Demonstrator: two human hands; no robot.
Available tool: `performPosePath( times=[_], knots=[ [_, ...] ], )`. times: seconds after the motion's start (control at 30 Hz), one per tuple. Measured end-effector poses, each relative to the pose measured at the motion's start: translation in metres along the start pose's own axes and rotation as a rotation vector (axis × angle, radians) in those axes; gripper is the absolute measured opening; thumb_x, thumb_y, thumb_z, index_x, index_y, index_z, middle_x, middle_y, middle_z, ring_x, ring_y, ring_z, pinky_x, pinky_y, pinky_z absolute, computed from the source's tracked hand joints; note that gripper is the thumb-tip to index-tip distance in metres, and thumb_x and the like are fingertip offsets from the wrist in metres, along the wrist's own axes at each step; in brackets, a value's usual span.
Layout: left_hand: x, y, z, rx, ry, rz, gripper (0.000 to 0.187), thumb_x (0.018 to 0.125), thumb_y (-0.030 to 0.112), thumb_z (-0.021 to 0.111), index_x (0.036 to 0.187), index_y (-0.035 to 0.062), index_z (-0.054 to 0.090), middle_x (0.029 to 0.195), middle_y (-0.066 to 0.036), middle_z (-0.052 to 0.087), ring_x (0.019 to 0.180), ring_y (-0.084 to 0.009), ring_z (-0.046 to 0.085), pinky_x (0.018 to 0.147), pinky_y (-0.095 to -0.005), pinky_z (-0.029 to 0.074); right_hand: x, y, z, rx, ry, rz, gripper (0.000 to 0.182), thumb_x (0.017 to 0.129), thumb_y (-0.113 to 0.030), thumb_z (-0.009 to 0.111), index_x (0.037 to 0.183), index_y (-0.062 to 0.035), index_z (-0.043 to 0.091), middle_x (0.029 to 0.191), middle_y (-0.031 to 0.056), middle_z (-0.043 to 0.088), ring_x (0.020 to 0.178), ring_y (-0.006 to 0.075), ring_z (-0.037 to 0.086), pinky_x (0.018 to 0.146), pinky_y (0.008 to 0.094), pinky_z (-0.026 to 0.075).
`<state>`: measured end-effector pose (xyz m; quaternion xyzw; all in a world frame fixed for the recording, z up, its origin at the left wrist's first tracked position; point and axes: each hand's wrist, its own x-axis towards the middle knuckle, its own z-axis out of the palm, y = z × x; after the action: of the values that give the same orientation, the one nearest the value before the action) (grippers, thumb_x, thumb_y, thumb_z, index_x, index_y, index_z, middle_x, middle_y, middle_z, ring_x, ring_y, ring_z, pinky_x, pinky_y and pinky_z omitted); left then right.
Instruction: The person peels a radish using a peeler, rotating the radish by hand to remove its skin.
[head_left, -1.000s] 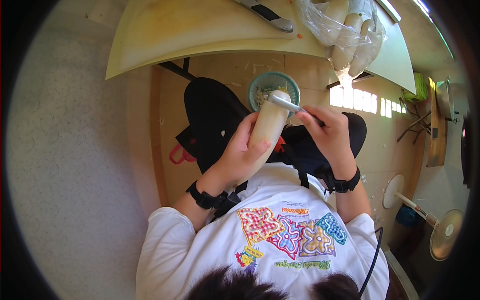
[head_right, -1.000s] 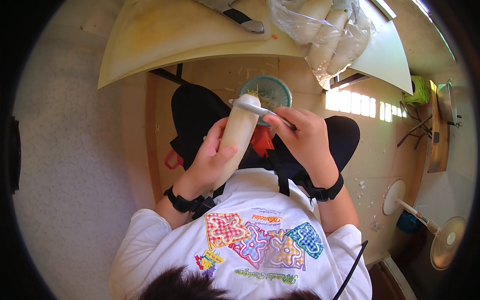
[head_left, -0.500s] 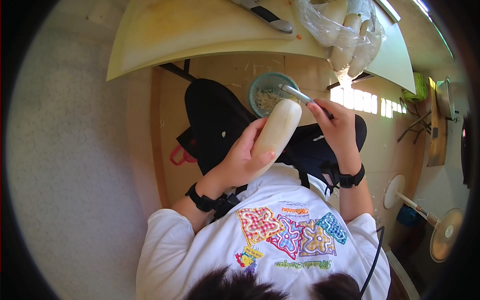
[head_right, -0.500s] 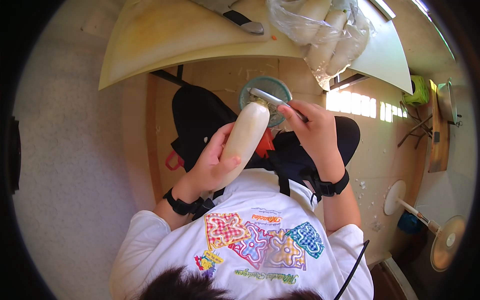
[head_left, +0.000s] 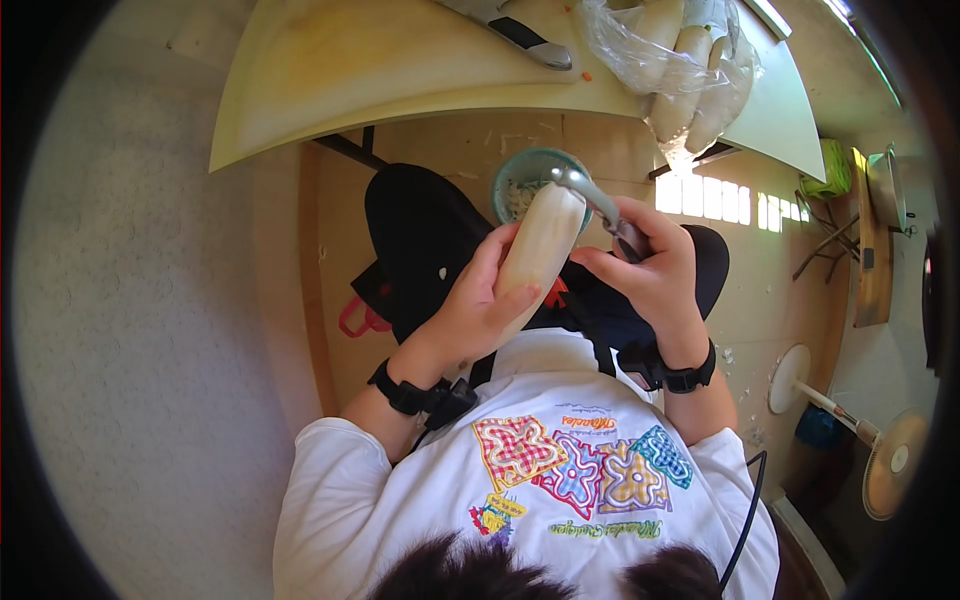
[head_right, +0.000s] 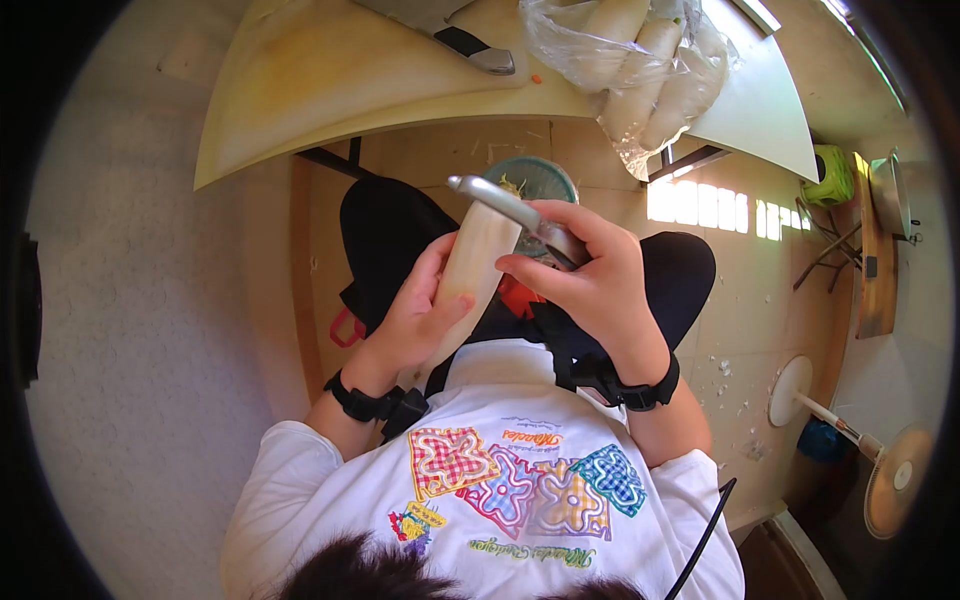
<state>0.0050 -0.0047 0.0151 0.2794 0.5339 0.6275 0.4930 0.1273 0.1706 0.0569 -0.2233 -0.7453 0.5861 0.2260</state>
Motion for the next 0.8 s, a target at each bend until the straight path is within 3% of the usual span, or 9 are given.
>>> performPosePath(
  times=[0.17, 0.53, 0.8],
  knots=[
    [0.002, -0.003, -0.003, -0.137, -0.040, -0.039, 0.069, 0.093, 0.020, 0.061, 0.146, 0.0003, 0.023, 0.132, -0.010, 0.045, 0.120, -0.0160, 0.049, 0.099, -0.0321, 0.043, 0.003, 0.001, 0.013, -0.143, 0.007, -0.005, 0.042, 0.071, -0.010, 0.084, 0.110, -0.0043, 0.068, 0.065, -0.0038, 0.053, 0.058, 0.0014, 0.045, 0.053, 0.0177, 0.038],
    [0.002, -0.006, 0.000, -0.119, -0.030, -0.014, 0.070, 0.092, 0.017, 0.063, 0.147, 0.0011, 0.023, 0.134, -0.011, 0.043, 0.122, -0.0167, 0.047, 0.101, -0.0325, 0.042, 0.001, 0.003, 0.020, -0.167, 0.041, -0.078, 0.021, 0.076, -0.007, 0.080, 0.094, -0.0031, 0.071, 0.066, 0.0021, 0.060, 0.058, 0.0065, 0.052, 0.054, 0.0216, 0.043],
    [-0.001, -0.003, -0.002, -0.074, -0.030, -0.056, 0.066, 0.091, 0.010, 0.057, 0.146, 0.0020, 0.023, 0.140, -0.012, 0.042, 0.131, -0.0206, 0.043, 0.108, -0.0374, 0.038, 0.005, -0.002, 0.022, -0.072, -0.040, 0.002, 0.023, 0.079, -0.003, 0.074, 0.102, -0.0045, 0.071, 0.066, -0.0002, 0.058, 0.059, 0.0038, 0.046, 0.053, 0.0203, 0.039]
  ],
)
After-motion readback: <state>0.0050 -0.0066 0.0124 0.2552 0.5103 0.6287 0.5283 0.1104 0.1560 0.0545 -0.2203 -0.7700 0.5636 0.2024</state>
